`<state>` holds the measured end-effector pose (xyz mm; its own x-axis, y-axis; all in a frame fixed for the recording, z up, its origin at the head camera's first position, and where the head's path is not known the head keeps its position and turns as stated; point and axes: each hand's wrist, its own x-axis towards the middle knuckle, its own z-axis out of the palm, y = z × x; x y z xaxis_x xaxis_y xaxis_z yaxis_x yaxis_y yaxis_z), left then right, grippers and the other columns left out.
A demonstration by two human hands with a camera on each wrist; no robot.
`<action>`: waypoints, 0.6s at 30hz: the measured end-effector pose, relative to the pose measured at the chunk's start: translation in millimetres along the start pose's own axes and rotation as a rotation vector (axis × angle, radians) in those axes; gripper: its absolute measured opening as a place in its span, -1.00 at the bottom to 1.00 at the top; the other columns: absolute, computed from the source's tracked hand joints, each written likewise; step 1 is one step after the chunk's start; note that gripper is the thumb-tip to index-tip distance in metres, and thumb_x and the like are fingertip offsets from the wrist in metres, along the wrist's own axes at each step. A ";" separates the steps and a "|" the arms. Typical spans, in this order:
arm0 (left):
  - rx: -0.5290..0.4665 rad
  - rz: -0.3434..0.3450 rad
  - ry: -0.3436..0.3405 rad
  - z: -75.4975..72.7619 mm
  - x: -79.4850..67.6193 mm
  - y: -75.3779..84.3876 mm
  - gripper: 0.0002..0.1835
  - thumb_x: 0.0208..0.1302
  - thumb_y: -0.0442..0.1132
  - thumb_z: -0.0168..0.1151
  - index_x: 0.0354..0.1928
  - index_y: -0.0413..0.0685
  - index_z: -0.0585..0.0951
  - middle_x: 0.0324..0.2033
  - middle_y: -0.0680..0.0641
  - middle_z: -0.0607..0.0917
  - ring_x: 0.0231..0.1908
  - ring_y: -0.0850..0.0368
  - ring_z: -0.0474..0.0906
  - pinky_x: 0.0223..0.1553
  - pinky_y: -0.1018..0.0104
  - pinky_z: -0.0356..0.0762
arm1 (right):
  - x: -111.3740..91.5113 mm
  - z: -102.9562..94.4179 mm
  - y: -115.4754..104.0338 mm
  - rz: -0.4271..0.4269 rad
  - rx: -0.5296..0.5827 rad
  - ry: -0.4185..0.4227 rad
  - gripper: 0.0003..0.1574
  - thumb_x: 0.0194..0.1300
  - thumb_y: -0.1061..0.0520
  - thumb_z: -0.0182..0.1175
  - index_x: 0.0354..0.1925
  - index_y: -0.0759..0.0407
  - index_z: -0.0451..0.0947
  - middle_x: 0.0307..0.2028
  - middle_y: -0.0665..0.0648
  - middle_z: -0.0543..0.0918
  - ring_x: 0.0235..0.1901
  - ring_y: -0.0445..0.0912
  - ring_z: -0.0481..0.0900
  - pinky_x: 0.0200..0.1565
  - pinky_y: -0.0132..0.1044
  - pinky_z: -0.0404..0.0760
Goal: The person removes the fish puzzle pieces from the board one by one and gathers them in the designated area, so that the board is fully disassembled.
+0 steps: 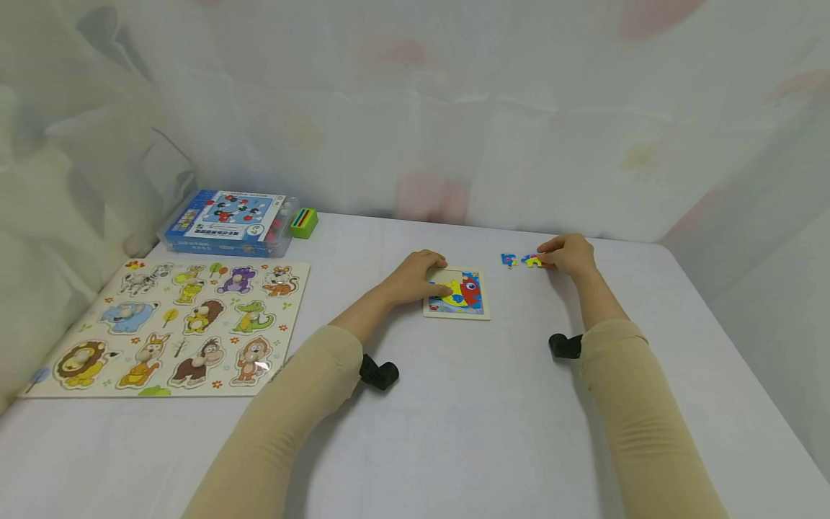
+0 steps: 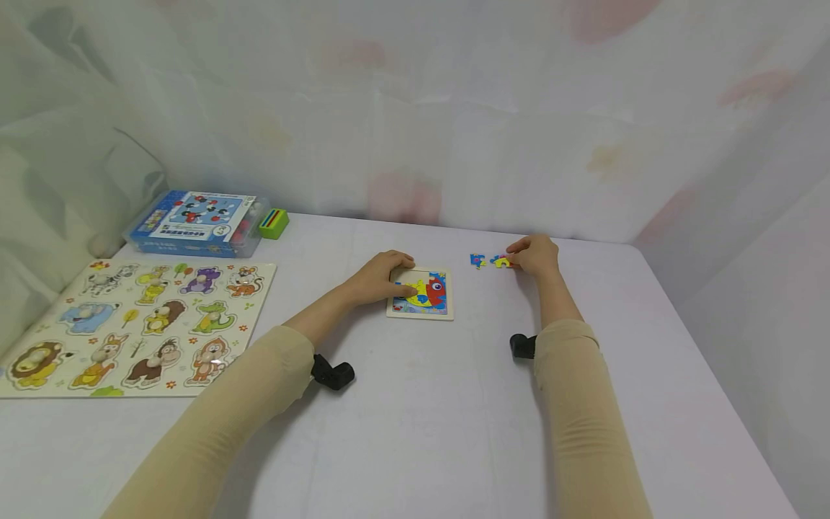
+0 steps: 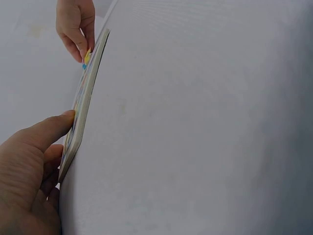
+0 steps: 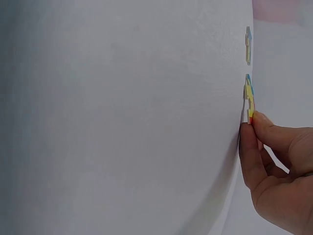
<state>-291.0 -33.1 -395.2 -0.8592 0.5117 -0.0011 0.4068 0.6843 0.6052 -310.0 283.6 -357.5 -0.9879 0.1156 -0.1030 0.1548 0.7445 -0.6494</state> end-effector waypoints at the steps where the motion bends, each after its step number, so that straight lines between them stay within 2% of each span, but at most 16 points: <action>1: -0.002 -0.001 0.000 -0.2 -0.4 0.5 -0.35 0.21 0.03 0.34 0.27 -0.16 0.49 0.38 -0.10 0.44 0.46 -0.09 0.22 0.55 0.03 0.10 | -0.3 0.2 -0.4 0.003 0.001 0.004 -0.63 0.33 0.15 0.26 0.03 0.33 0.64 -0.10 0.24 0.69 -0.50 -0.43 0.49 -0.34 -0.56 0.46; 6: -0.001 -0.005 0.001 -0.4 -1.4 1.3 -0.35 0.22 0.02 0.34 0.28 -0.15 0.49 0.38 -0.10 0.44 0.46 -0.09 0.22 0.55 0.04 0.10 | 0.7 1.3 0.4 0.002 0.000 0.020 -0.64 0.33 0.16 0.25 0.02 0.35 0.64 -0.09 0.30 0.70 -0.51 -0.41 0.52 -0.37 -0.58 0.46; 13: 0.000 -0.007 0.000 -1.3 -1.7 2.0 -0.36 0.22 0.02 0.34 0.27 -0.15 0.49 0.37 -0.10 0.44 0.46 -0.09 0.21 0.56 0.05 0.10 | -0.8 1.8 -3.3 0.003 -0.033 0.026 -0.65 0.31 0.14 0.27 -0.01 0.34 0.66 -0.09 0.31 0.72 -0.46 -0.34 0.49 -0.30 -0.48 0.46; 18: -0.011 -0.005 -0.001 -1.1 -1.1 1.6 -0.36 0.21 0.02 0.34 0.27 -0.15 0.49 0.38 -0.10 0.44 0.46 -0.09 0.21 0.56 0.05 0.09 | -1.8 1.5 -3.9 0.002 -0.031 0.021 -0.64 0.30 0.14 0.28 -0.01 0.35 0.65 -0.19 0.24 0.75 -0.47 -0.35 0.51 -0.30 -0.47 0.45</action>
<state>-289.7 -33.1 -393.4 -0.8608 0.5089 -0.0051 0.3991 0.6812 0.6138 -308.9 279.4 -355.9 -0.9875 0.1309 -0.0881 0.1571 0.7639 -0.6259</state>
